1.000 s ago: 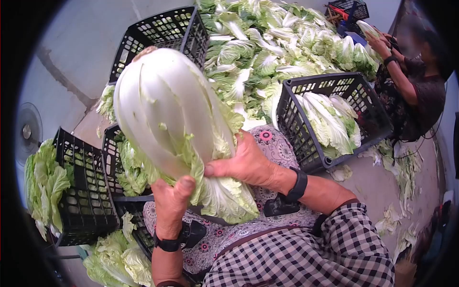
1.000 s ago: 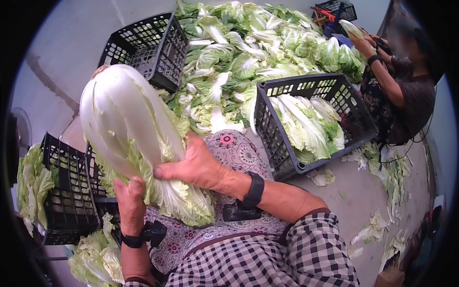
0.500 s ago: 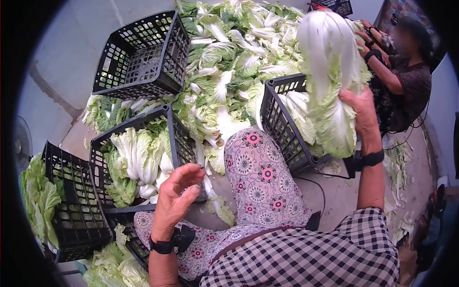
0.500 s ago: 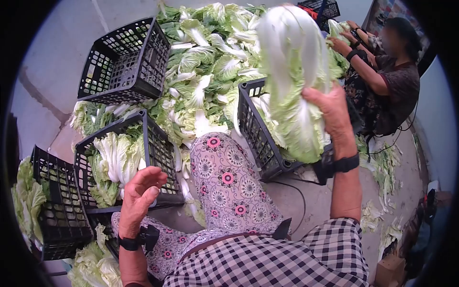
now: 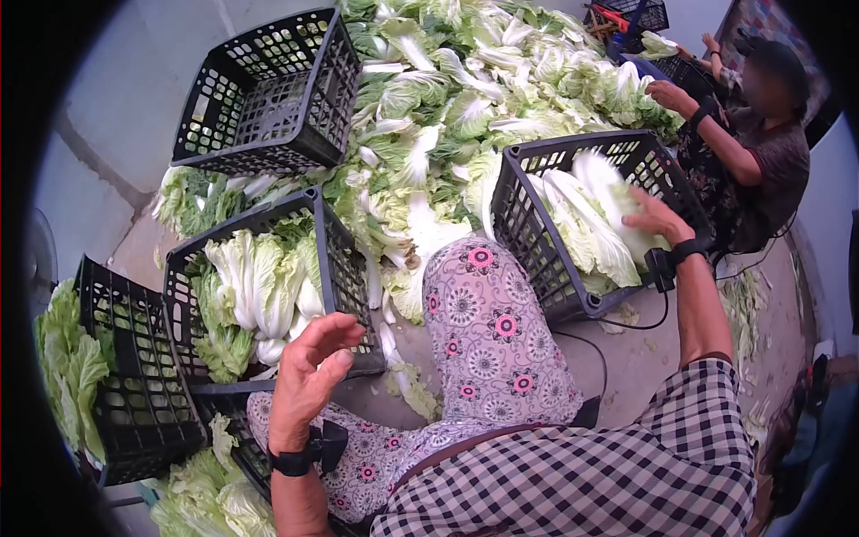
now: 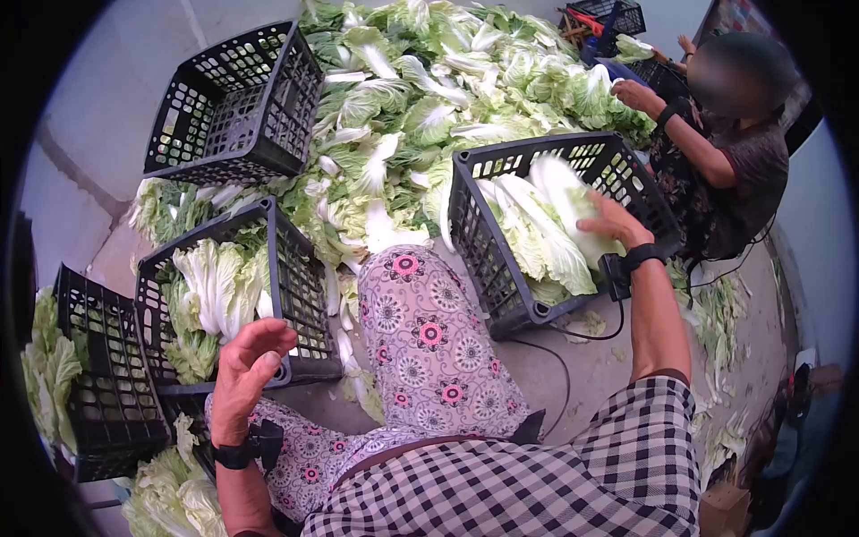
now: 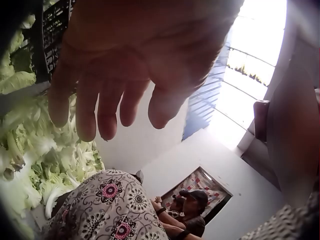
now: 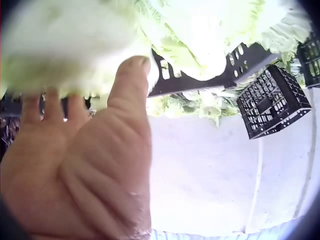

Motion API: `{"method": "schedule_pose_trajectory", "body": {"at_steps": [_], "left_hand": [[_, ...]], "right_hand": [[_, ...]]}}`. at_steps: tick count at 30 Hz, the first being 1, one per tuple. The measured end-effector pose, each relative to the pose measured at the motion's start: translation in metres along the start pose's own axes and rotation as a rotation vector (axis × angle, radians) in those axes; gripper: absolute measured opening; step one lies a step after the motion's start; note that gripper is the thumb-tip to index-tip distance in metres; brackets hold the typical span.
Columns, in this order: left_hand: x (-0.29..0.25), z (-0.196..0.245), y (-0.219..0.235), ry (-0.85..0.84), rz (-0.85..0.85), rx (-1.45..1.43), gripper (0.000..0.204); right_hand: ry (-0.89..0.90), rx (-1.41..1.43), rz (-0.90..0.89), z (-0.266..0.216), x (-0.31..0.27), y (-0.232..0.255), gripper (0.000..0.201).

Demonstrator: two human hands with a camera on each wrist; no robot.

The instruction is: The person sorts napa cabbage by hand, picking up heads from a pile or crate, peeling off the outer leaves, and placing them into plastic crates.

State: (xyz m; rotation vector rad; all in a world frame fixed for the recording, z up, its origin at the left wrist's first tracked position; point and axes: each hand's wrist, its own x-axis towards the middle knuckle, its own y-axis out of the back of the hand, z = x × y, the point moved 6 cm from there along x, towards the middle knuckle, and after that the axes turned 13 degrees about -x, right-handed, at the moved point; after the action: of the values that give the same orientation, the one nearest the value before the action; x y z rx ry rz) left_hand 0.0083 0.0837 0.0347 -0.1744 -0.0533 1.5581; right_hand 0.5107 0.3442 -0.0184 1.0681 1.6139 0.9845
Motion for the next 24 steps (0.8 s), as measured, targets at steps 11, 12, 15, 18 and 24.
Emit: {"method": "schedule_pose_trajectory", "body": {"at_steps": [11,12,15,18,24], "left_hand": [[-0.012,0.007,0.033,-0.076,0.083,0.036,0.041],[-0.014,0.014,0.046,-0.116,0.167,0.056,0.039],[-0.023,0.034,0.095,-0.291,0.420,0.020,0.037],[-0.036,0.039,0.151,-0.357,0.629,-0.060,0.029],[-0.042,0.024,0.205,-0.284,0.778,-0.099,0.028]], "right_hand": [[-0.137,0.014,-0.284,-0.009,0.001,-0.028,0.068],[0.046,-0.100,-0.125,-0.017,0.002,-0.019,0.063],[0.231,0.121,0.087,-0.065,0.000,0.003,0.058],[0.463,0.250,0.100,-0.175,-0.040,0.024,0.054],[0.862,0.176,0.117,-0.316,-0.104,-0.007,0.047]]}}
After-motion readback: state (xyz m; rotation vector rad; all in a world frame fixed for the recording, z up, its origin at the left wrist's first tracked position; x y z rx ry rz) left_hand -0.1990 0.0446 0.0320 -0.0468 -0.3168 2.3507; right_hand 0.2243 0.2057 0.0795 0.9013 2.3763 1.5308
